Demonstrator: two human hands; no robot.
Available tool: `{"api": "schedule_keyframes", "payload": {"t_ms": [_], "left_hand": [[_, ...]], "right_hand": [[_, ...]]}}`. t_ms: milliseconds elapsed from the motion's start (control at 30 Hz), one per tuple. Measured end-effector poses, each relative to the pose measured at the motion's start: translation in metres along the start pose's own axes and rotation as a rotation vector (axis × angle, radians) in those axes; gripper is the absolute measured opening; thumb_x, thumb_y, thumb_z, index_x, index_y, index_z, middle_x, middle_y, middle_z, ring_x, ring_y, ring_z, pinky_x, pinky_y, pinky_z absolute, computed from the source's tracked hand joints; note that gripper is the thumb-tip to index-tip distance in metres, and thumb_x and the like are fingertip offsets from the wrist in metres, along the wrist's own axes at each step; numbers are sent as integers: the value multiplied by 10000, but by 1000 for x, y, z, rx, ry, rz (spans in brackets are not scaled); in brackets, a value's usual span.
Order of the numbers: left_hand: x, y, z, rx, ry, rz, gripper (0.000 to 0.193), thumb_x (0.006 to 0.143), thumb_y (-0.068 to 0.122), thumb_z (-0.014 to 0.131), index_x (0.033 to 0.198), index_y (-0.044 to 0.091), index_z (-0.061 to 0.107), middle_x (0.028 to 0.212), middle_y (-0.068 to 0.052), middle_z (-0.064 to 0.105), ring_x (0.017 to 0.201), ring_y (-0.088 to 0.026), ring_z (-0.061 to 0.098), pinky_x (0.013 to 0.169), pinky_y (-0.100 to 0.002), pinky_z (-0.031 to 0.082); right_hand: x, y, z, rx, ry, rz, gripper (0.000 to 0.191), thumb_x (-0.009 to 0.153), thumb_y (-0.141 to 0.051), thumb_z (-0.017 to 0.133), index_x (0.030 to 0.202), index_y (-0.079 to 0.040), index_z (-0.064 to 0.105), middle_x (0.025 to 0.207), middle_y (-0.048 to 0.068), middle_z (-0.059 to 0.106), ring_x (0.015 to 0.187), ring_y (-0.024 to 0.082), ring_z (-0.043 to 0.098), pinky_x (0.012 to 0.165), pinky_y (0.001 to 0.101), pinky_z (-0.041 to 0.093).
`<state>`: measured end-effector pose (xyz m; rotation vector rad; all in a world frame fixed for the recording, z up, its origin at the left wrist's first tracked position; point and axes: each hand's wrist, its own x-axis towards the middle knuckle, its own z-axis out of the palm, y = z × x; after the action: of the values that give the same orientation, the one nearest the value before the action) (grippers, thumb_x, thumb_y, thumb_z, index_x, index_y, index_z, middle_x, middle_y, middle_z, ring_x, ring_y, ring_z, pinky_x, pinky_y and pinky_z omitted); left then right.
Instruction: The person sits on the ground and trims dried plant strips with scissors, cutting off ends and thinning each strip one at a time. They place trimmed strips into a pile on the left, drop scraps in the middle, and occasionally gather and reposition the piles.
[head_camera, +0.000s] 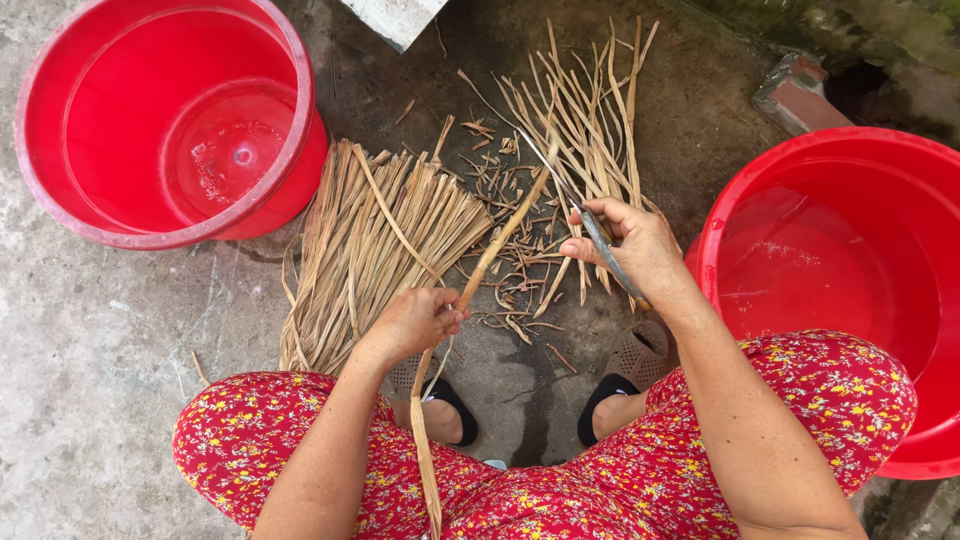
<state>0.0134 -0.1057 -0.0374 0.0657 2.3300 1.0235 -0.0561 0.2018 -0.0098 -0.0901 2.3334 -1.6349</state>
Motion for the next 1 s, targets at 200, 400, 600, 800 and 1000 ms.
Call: {"api": "schedule_keyframes", "payload": {"t_ms": [200,400,600,800,1000], "left_hand": [[9,-17,-9,-410,47,-10,192,974,152,623,1103,50,721,842,-63,777,756,-111,744,663,-262,594],[23,-17,-27,-989,287,194,211,1040,156,582,1190,26,656,970,-132,771,728,-117,701,666,-240,585],[32,0,-29,-1260,373,307,254,1057,177,604,1249,13,625,1032,-149,760,789,-143,722,717,-263,596],[37,0,-27,-1187,459,193,361,1010,192,614,1348,70,577,1134,-103,741,838,-123,725,720,-245,589],[50,-22,-22,-1121,473,115,310,1037,164,603,1315,28,624,1089,-92,747,818,-114,710,697,-222,563]], "right_hand": [[-3,6,20,214,59,113,479,881,-165,866,1293,-55,648,794,37,613,607,131,492,505,250,378],[-19,7,75,166,-119,162,604,755,-187,869,1269,-138,556,1054,-21,768,859,47,730,644,183,581],[-29,17,105,417,-227,228,483,827,-177,843,1246,-82,623,954,61,790,786,94,699,576,210,510],[16,40,57,59,74,119,515,777,-96,864,1233,-86,624,944,38,713,766,121,640,638,260,529],[58,55,-24,-492,552,116,354,886,-90,792,1210,-127,656,957,54,740,846,160,701,731,382,562]]}}
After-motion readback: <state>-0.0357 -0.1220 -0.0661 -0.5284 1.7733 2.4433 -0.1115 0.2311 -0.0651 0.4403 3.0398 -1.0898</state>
